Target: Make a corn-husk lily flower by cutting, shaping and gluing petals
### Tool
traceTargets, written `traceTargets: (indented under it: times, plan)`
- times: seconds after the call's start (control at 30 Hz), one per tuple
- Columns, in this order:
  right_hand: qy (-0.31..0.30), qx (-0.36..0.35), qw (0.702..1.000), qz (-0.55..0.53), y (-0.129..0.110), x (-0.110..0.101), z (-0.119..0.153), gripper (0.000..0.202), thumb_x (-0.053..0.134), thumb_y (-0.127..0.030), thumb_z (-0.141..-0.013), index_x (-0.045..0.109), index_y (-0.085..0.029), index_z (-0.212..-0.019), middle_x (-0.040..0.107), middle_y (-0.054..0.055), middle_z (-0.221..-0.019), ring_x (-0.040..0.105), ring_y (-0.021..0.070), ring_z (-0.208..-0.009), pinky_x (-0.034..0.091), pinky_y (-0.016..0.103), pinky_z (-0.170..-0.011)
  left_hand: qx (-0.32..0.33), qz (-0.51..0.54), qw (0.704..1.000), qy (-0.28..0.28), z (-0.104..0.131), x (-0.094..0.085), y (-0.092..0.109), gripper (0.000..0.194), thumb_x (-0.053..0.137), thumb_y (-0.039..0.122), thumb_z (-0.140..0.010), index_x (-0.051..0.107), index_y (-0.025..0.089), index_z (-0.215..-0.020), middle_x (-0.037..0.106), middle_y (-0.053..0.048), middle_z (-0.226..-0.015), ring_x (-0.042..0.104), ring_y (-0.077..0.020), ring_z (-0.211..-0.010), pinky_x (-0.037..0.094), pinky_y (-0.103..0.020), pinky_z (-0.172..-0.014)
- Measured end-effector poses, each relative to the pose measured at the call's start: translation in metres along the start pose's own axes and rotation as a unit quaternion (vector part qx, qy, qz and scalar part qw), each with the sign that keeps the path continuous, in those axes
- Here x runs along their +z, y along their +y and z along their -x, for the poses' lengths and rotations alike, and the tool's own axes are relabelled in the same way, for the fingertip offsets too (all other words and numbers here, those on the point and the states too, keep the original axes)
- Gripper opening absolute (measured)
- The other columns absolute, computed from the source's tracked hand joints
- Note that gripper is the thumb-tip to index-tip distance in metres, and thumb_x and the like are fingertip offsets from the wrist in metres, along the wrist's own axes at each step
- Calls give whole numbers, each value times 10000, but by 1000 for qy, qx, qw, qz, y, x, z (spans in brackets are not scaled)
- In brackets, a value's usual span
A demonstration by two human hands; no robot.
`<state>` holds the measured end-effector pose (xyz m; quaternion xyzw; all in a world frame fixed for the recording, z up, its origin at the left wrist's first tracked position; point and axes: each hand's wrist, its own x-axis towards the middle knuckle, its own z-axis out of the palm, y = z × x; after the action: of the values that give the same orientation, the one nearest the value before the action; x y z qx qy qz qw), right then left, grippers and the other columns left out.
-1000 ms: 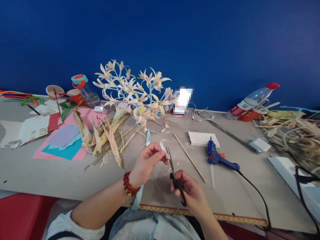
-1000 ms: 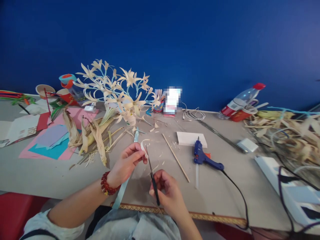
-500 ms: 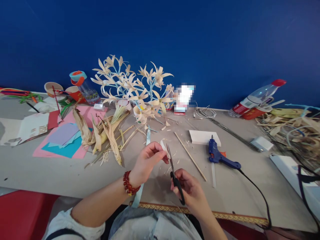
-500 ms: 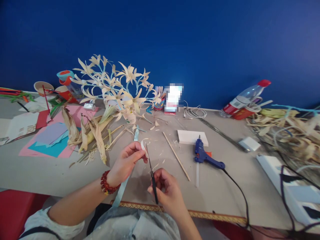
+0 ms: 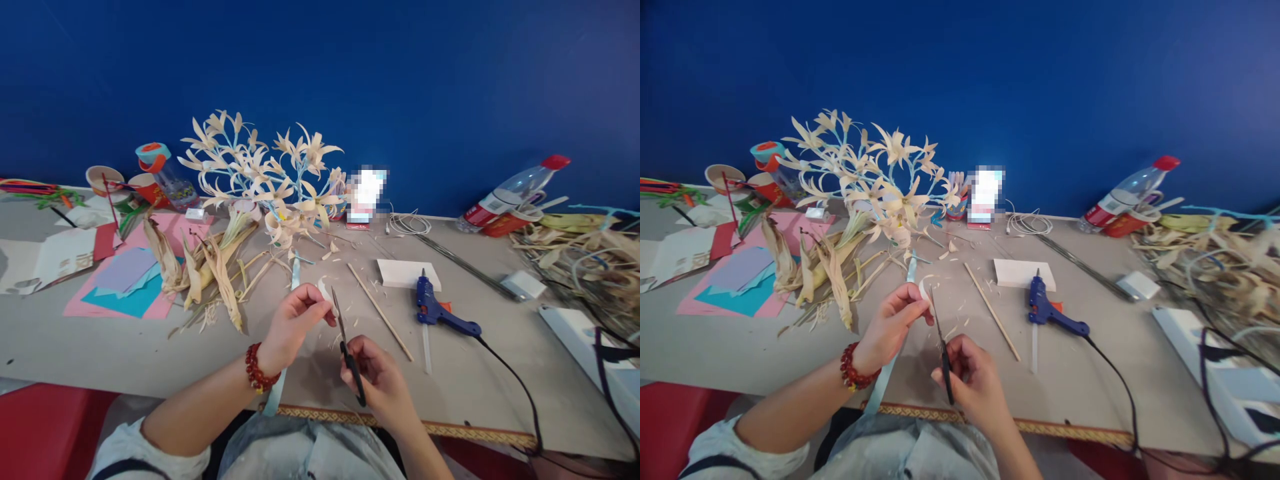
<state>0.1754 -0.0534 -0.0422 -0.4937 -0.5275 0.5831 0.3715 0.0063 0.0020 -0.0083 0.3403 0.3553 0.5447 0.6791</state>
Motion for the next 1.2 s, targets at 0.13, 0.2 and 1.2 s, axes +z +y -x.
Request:
traceTargets:
  times: [0.13,0.2,1.2]
  plan:
    - [6,2,1000,10,0,1,-1,361,757,-460,-732,498,-208,-732,472,-50,-606,394,107,-534,312,219,-492,-1,6,1000,5,0,1,0,195,744,279,-770,579,176,-750,648,22,-667,606,-119,-622,473,-264,-673]
    - [9,-1,1000,8,-1,2,-1,368,759,-466,-726,495,-209,-727,465,-49,-604,389,108,-537,310,219,-492,-3,7,1000,4,0,0,-1,184,735,270,-779,579,177,-750,650,24,-668,606,-117,-623,473,-261,-676]
    - [-29,9,999,-11,1,-7,4,542,662,-710,-708,456,-209,-707,479,-24,-634,403,127,-576,316,245,-542,12,-57,998,-31,-2,-4,4,199,723,289,-780,569,168,-746,608,26,-652,588,-111,-615,476,-245,-641]
